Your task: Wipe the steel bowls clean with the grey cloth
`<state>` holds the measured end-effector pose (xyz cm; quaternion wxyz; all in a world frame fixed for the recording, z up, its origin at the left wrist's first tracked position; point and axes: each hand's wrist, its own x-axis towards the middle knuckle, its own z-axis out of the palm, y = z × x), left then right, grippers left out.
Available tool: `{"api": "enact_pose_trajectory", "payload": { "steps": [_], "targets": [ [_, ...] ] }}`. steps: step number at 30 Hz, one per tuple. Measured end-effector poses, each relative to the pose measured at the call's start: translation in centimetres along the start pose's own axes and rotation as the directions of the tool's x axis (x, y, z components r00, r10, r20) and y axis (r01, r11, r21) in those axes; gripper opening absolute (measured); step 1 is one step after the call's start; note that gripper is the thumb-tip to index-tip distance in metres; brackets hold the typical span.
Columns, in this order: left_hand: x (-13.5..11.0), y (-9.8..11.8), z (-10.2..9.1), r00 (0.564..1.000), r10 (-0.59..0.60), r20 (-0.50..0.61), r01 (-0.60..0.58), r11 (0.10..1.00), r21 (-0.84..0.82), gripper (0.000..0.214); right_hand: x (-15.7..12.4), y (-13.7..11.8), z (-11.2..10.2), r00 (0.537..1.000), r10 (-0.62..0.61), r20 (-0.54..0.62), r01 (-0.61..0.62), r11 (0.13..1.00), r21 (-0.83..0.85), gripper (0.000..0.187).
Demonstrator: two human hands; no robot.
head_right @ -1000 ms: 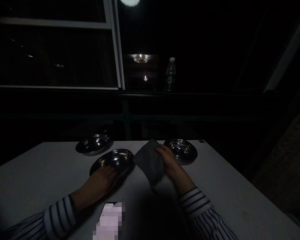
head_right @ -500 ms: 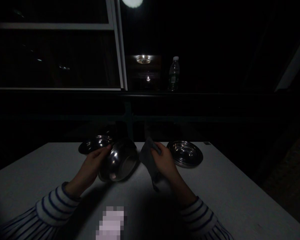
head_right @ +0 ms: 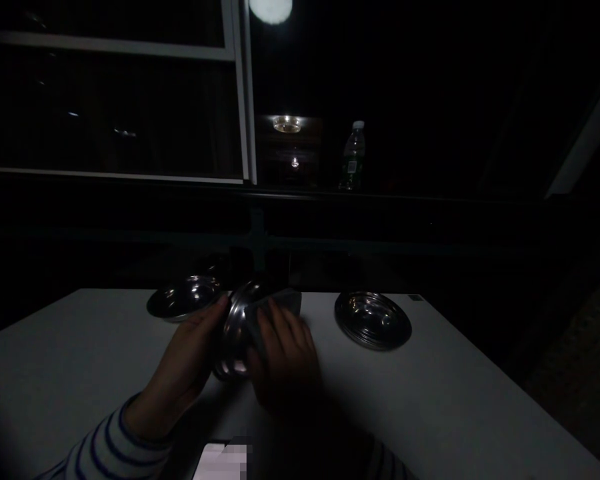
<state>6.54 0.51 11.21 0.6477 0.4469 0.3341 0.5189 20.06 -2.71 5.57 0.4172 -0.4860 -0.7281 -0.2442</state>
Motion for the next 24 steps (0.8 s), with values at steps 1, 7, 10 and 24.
{"api": "enact_pose_trajectory", "payload": {
  "steps": [1, 7, 10, 24],
  "targets": [
    [0.1, 0.0, -0.1, 1.000, -0.006, 0.002, 0.006, 1.000, 0.000, 0.029, 0.0, 0.0, 0.1, 1.000, -0.026, 0.000, 0.026, 0.999, -0.032, 0.046],
    [0.7, -0.1, -0.4, 0.996, -0.075, 0.043, 0.074, 0.997, 0.013, 0.028, 1.2, 1.1, 0.4, 0.999, -0.026, 0.027, 0.028, 0.996, -0.079, 0.043],
    [0.8, 0.1, -0.7, 0.996, -0.083, 0.038, 0.081, 0.995, 0.053, 0.028, 1.7, 1.2, 0.7, 1.000, -0.019, 0.018, 0.021, 0.997, -0.077, 0.040],
    [1.0, 0.2, -1.3, 0.990, -0.135, -0.048, 0.139, 0.984, 0.111, 0.031, 1.3, 1.2, 1.2, 0.990, -0.137, 0.032, 0.138, 0.988, -0.061, 0.033]
  ]
}}
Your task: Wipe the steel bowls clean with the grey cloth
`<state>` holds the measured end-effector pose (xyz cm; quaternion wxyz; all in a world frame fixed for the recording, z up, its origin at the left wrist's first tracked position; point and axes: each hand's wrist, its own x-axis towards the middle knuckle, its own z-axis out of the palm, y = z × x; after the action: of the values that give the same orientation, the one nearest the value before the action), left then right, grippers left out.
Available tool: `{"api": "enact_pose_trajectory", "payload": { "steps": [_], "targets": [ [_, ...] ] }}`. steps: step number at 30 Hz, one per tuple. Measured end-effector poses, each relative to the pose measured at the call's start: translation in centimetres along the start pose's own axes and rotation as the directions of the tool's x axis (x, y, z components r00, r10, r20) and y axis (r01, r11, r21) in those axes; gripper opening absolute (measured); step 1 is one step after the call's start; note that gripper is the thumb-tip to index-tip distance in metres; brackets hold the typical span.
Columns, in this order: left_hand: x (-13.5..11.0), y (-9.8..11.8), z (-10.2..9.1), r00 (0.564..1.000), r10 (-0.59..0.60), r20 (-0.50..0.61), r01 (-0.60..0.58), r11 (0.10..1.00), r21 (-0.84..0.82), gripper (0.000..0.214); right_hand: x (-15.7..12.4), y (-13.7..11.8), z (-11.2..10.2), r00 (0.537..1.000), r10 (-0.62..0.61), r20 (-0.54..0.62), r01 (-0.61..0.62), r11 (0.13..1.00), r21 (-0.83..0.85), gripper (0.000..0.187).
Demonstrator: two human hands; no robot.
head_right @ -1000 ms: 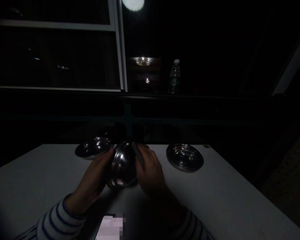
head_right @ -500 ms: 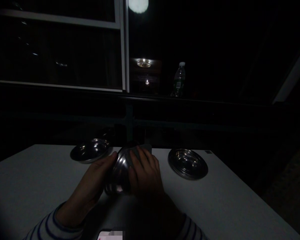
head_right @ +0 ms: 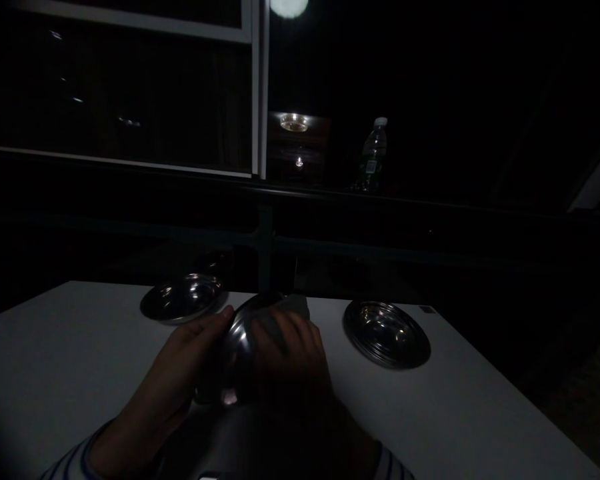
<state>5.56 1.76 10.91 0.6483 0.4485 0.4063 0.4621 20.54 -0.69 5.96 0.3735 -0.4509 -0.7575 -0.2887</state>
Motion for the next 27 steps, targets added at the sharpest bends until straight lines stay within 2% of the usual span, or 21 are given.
{"api": "enact_pose_trajectory", "payload": {
  "steps": [2, 4, 7, 9, 13, 14, 18, 20, 23, 24, 27],
  "targets": [
    [0.1, 0.0, 0.0, 1.000, 0.017, -0.001, -0.017, 0.999, -0.029, 0.027, -0.2, -0.3, 0.0, 0.992, -0.126, -0.021, 0.126, 0.991, 0.038, 0.034],
    [0.1, 0.0, -0.1, 1.000, 0.025, 0.001, -0.025, 0.999, -0.040, 0.026, -0.2, -0.2, -0.1, 0.986, -0.166, -0.021, 0.167, 0.984, 0.057, 0.034],
    [0.2, 0.0, -0.1, 1.000, -0.004, 0.006, 0.004, 0.999, -0.039, 0.027, 0.0, 0.1, -0.1, 1.000, -0.016, 0.009, 0.016, 0.999, 0.035, 0.034],
    [0.2, -0.1, -0.1, 1.000, -0.017, -0.008, 0.016, 0.998, -0.058, 0.027, -0.2, 0.2, -0.1, 1.000, 0.009, 0.005, -0.009, 0.999, 0.033, 0.034],
    [0.5, -0.1, -0.2, 1.000, -0.012, -0.021, 0.009, 0.993, -0.119, 0.022, -0.5, 0.3, 0.2, 0.984, -0.177, -0.011, 0.177, 0.981, 0.077, 0.035],
    [0.6, -0.1, -0.3, 1.000, -0.016, -0.012, 0.015, 0.992, -0.125, 0.021, -0.4, 0.5, 0.2, 0.987, -0.162, -0.004, 0.162, 0.984, 0.076, 0.035],
    [0.7, 0.0, -0.4, 0.999, -0.048, 0.013, 0.049, 0.987, -0.155, 0.021, 0.7, 1.5, 0.0, 0.996, 0.070, 0.052, -0.074, 0.995, 0.072, 0.035],
    [0.6, 0.0, -0.3, 0.998, -0.058, 0.032, 0.063, 0.981, -0.181, 0.020, 1.1, 1.4, -0.1, 0.996, 0.046, 0.073, -0.052, 0.995, 0.090, 0.034],
    [0.5, -0.2, -0.2, 0.996, -0.062, 0.062, 0.073, 0.977, -0.199, 0.020, 1.1, 0.6, 0.0, 0.988, -0.127, 0.093, 0.116, 0.987, 0.112, 0.035],
    [0.5, -0.4, -0.1, 0.996, -0.060, 0.073, 0.073, 0.977, -0.198, 0.020, 1.0, 0.4, 0.0, 0.985, -0.145, 0.098, 0.134, 0.985, 0.107, 0.036],
    [0.4, -0.8, 0.1, 0.995, -0.053, 0.086, 0.066, 0.985, -0.159, 0.024, 0.9, 0.3, 0.2, 0.996, -0.019, 0.092, 0.012, 0.997, 0.078, 0.035]
  ]
}}
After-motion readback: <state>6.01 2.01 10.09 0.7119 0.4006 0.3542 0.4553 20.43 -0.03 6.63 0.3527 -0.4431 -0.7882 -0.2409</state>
